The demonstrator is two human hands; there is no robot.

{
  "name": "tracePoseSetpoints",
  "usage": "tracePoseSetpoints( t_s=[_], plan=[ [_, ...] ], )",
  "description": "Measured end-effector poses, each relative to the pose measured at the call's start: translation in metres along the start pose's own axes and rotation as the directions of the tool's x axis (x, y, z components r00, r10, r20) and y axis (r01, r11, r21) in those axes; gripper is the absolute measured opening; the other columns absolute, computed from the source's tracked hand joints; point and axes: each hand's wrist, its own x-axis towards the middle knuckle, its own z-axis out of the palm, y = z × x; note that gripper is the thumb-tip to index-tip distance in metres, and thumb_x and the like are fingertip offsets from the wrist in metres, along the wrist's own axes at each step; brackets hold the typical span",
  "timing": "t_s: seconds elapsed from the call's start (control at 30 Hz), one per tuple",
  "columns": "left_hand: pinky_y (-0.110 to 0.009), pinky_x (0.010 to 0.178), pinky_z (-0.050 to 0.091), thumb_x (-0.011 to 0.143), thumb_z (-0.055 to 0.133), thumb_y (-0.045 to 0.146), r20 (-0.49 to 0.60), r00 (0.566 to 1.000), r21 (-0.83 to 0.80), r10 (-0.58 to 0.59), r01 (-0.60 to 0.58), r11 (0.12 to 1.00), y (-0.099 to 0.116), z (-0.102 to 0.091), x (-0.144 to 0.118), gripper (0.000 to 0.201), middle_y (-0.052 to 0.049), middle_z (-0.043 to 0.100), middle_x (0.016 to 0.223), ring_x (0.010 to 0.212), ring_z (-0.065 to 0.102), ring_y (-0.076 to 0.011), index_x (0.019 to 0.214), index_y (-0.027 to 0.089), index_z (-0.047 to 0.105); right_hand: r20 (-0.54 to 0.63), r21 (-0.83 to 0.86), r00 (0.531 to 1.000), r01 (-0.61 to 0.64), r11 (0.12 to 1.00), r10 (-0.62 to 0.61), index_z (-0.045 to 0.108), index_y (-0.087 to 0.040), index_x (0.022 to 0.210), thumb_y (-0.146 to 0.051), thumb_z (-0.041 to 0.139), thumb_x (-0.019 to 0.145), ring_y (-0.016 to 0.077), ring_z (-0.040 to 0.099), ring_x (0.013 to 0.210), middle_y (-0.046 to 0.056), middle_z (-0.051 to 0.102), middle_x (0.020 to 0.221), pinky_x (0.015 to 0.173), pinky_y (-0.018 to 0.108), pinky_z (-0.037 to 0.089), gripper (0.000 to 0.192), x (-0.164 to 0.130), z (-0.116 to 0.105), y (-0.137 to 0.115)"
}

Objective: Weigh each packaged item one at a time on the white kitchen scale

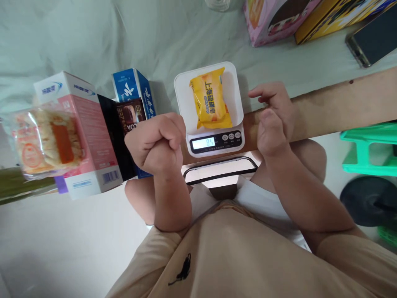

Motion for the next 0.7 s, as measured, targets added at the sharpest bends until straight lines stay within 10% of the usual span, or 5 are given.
tracePoseSetpoints(
  t_s=[0.17, 0.37, 0.57, 0.7],
  plan=[
    [-0.033, 0.043, 0.017, 0.106, 0.062, 0.044, -0.153, 0.983, 0.038, -0.104, 0.111, 0.993, 0.006, 0.005, 0.002, 0.045, 0.004, 0.041, 0.051, 0.041, 0.031, -0.0071, 0.066, 0.022, 0.061, 0.007, -0.031, 1.000, -0.016, 0.999, 0.016, 0.075, -0.030, 0.116, -0.058, 0.050, 0.103, 0.0219, 0.066, 0.105, 0.004, 0.071, 0.109, 0.097, 0.040, 0.054, 0.039, -0.001, 0.001, 0.001],
    [-0.030, 0.048, 0.032, 0.108, 0.064, 0.041, -0.095, 0.976, 0.156, -0.197, 0.210, 0.965, -0.004, -0.006, 0.002, 0.018, 0.004, 0.056, 0.072, 0.052, 0.047, -0.0036, 0.100, 0.026, 0.070, 0.021, 0.011, 1.000, 0.001, 1.000, -0.001, 0.073, -0.031, 0.119, -0.050, 0.053, 0.103, 0.0202, 0.066, 0.107, 0.002, 0.072, 0.111, 0.099, 0.040, 0.053, 0.032, -0.002, 0.004, -0.001],
    [-0.035, 0.048, 0.025, 0.089, 0.064, 0.012, -0.089, 0.975, 0.095, -0.202, 0.210, 0.973, -0.002, -0.010, 0.000, 0.033, 0.001, 0.042, 0.056, 0.050, 0.040, -0.0089, 0.060, 0.022, 0.052, 0.023, -0.001, 0.999, 0.025, 1.000, -0.025, 0.072, -0.032, 0.117, -0.051, 0.051, 0.103, 0.0219, 0.067, 0.103, 0.003, 0.071, 0.108, 0.094, 0.042, 0.056, 0.031, -0.001, 0.010, -0.005],
    [-0.034, 0.047, 0.025, 0.096, 0.055, 0.015, -0.085, 0.964, 0.119, -0.252, 0.261, 0.958, 0.010, -0.005, -0.005, 0.031, 0.002, 0.046, 0.054, 0.047, 0.040, -0.0115, 0.066, 0.023, 0.061, 0.047, -0.054, 0.997, 0.056, 0.997, -0.054, 0.069, -0.029, 0.121, -0.048, 0.050, 0.105, 0.0223, 0.067, 0.106, 0.005, 0.071, 0.112, 0.097, 0.042, 0.055, 0.032, -0.001, 0.011, -0.008]
  ],
)
